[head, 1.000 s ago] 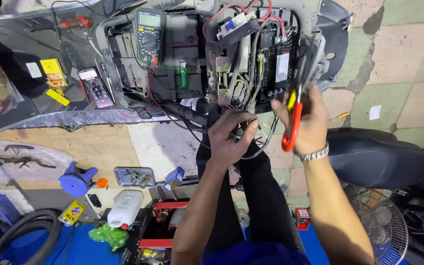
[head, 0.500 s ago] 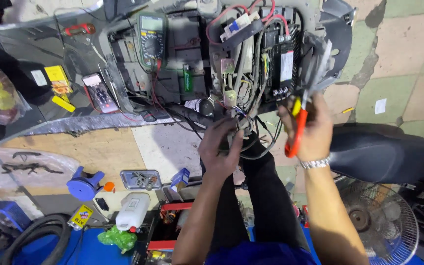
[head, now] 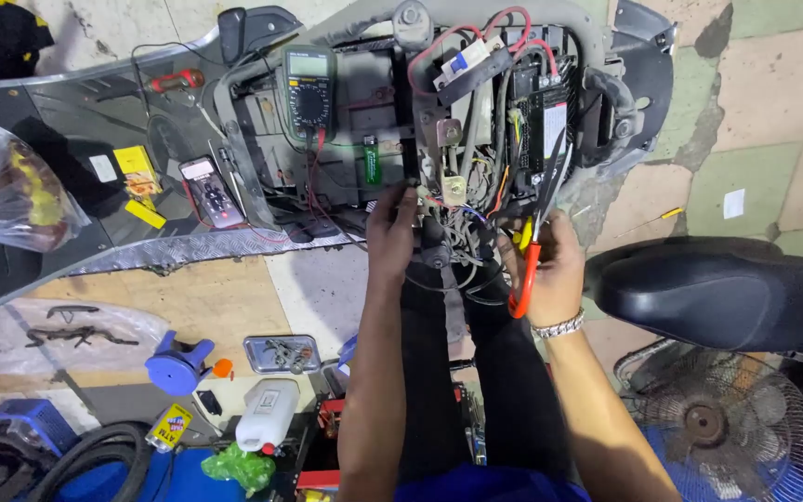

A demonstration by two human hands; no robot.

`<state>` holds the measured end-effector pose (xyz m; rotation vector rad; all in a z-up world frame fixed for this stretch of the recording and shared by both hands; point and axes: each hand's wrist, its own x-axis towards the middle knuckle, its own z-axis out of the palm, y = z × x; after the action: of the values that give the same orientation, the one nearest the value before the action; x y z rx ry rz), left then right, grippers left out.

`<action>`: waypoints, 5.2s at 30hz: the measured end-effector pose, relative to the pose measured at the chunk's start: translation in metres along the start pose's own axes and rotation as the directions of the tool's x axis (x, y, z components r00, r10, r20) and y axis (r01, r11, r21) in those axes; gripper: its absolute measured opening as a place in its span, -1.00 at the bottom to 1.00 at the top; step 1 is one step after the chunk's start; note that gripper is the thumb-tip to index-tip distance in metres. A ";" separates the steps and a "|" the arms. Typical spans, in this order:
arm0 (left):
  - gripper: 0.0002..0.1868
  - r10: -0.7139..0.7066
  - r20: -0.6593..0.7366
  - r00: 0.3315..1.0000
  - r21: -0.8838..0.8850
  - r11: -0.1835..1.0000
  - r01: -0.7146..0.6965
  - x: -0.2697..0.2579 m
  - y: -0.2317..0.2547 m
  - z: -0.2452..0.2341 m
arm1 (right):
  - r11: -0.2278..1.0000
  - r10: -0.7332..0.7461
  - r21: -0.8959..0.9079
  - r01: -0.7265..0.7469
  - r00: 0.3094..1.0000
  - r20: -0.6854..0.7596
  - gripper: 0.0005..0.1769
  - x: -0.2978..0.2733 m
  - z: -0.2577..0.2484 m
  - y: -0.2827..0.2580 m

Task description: Repairing and connecting electrical wires on a motorcycle using a multimeter and wire cutters.

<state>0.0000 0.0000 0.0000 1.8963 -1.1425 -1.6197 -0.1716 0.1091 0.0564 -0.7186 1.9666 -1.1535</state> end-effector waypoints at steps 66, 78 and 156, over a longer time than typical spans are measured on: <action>-0.94 0.867 0.168 0.469 0.360 0.389 -0.848 -0.084 0.076 0.037 | 0.934 0.183 0.314 -0.171 0.983 -0.009 -0.52 0.013 -0.018 -0.011; -0.47 0.446 0.472 0.760 -0.455 0.862 -0.224 -0.072 0.077 0.039 | 0.574 0.099 0.714 -0.402 0.899 0.427 -0.73 0.041 -0.038 -0.001; -0.52 0.445 0.129 0.886 -0.419 0.834 -0.358 -0.064 0.012 0.099 | 0.977 -0.112 -0.144 0.158 0.952 0.286 -0.57 0.013 -0.077 0.007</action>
<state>-0.0977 0.0633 0.0240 1.1524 -1.1147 -1.6817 -0.2421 0.1391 0.0714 -1.0579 1.8106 -0.9161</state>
